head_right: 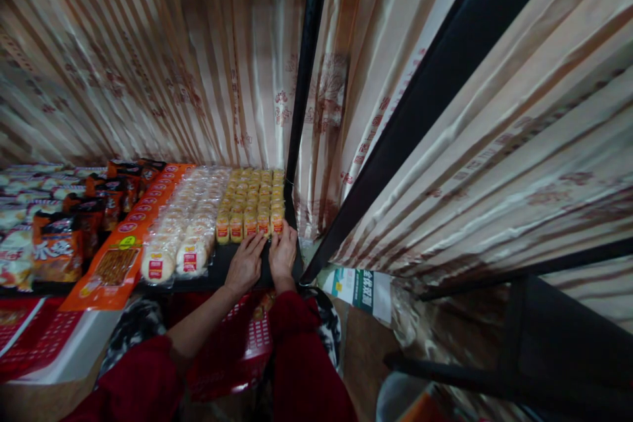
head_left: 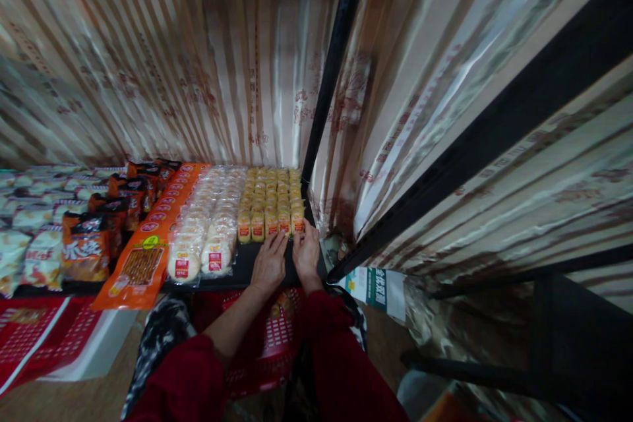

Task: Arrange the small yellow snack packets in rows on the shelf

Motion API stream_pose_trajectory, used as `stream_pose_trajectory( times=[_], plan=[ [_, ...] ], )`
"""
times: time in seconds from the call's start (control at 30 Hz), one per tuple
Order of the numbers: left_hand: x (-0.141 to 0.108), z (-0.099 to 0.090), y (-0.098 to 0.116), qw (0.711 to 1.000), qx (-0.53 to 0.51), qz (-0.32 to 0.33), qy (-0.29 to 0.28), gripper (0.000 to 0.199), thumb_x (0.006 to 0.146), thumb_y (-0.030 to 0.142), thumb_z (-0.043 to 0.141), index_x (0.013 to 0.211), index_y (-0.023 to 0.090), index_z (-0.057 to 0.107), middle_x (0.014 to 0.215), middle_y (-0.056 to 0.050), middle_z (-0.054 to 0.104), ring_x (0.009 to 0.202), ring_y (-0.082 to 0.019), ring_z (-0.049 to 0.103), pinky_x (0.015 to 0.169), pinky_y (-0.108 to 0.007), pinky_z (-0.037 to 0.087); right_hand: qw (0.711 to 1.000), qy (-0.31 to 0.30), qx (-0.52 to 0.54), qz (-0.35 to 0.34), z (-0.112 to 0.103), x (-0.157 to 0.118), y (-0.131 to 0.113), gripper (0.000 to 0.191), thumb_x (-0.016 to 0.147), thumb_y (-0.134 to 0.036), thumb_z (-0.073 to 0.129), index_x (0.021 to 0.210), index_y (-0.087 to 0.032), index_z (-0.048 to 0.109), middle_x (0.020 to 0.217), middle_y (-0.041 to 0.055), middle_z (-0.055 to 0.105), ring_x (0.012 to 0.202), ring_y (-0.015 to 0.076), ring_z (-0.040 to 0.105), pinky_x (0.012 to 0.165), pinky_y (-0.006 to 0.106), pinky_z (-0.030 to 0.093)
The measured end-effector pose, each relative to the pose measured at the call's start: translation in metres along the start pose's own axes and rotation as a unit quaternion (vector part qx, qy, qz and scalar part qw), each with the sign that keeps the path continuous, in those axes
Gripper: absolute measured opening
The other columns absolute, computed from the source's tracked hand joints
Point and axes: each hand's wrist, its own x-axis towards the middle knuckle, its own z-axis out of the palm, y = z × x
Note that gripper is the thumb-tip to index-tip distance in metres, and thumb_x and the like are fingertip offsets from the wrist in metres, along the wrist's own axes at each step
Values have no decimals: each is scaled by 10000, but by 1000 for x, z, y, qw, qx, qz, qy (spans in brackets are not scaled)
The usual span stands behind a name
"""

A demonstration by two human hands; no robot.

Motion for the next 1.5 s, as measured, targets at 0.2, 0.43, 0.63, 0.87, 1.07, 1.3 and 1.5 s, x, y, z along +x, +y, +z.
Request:
stream_pose_trajectory(
  times=[0.2,0.43,0.63,0.87,1.07,1.3,1.5],
  plan=[
    [0,1,-1,1000,-3,7,1,550,744,41,395,1284,112,466,1391,-95,436,1288,-237,345,1046,-445,373,1000,-3,-6,21,1,1,0,384,847,-228,403,1208,-166,515,994,114,537,798,193,552,784,368,473],
    [-1,3,-2,1000,-1,7,6,531,747,40,398,1266,112,486,1393,-87,434,1289,-245,348,1059,-447,366,1000,-5,10,17,3,0,3,391,851,-233,391,1219,-149,496,1024,131,528,811,197,552,788,373,476],
    [0,0,0,1000,-3,6,0,483,757,40,396,1219,87,528,1382,-105,441,1293,-240,342,1082,-422,345,1000,13,22,12,1,-1,2,405,848,-237,398,1233,-135,468,1110,160,499,892,211,545,845,393,460],
    [-1,1,-1,1000,0,6,1,490,760,39,395,1227,98,528,1387,-91,441,1283,-247,344,1066,-439,359,1000,20,22,5,1,0,1,403,847,-255,405,1228,-138,465,1124,156,496,945,215,530,895,406,436],
    [-3,-4,2,1000,3,21,8,463,756,64,417,1198,93,552,1341,-102,488,1258,-259,371,1052,-437,374,998,38,41,-23,-2,0,-2,373,863,-257,389,1205,-146,484,1131,150,503,1006,215,507,909,406,430],
    [-18,-3,6,999,-8,39,22,444,756,68,427,1177,82,568,1302,-115,520,1223,-252,403,1043,-409,391,997,28,63,-28,-9,-14,-11,360,868,-259,388,1186,-150,518,1120,142,500,940,196,532,875,390,464],
    [-48,5,9,998,-10,51,40,414,855,170,397,1244,105,521,1247,-128,567,1188,-243,453,997,-428,428,996,-2,81,-28,-20,-51,-18,354,880,-231,358,1178,-165,538,1112,132,531,971,195,551,850,389,485]
  ],
)
